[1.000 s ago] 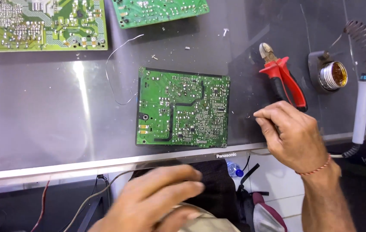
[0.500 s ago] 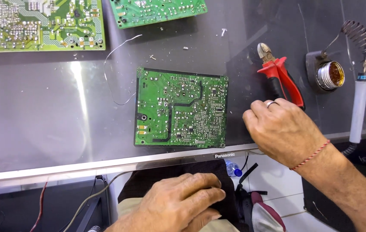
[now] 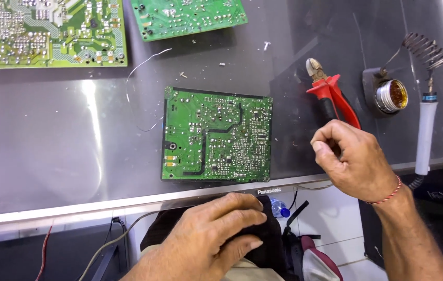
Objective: The person is working on a green circuit board placed on a metal workbench. They use a soldering iron to apply solder to specific points on the board and use pliers to cut and manipulate small wires. The person also handles small electronic components and threads them through the board.
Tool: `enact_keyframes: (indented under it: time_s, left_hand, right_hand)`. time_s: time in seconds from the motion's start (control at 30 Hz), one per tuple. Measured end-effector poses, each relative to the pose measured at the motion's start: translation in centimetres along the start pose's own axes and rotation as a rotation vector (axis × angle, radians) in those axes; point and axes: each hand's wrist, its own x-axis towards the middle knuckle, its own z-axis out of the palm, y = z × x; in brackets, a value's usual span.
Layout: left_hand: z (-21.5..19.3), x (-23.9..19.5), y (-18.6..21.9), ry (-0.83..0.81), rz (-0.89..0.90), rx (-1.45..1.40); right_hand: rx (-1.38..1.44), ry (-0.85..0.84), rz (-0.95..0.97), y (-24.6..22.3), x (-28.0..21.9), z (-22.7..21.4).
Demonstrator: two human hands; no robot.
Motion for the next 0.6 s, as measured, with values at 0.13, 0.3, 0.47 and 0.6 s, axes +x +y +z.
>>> enact_keyframes:
  time_s: [0.13,0.3,0.47,0.6]
  left_hand:
    - [2.2,-0.4,-1.2,0.012,0.017,0.022]
    - [7.5,-2.0,-3.7,-0.236,-0.09,-0.112]
    - [8.5,-0.7,-3.6,-0.322,-0.013,-0.204]
    - [8.0,0.7,-2.1,-0.324,0.028,-0.209]
  right_hand:
    - [-0.075,0.135,-0.376,-1.3,-0.4,0.0]
    - [-0.451,0.156,-0.527,-1.6,-1.3,0.8]
    - [-0.443,0.19,-0.513,-1.7,-1.8,1.7]
    - [-0.066,0.212,-0.318,-0.2,-2.1,2.8]
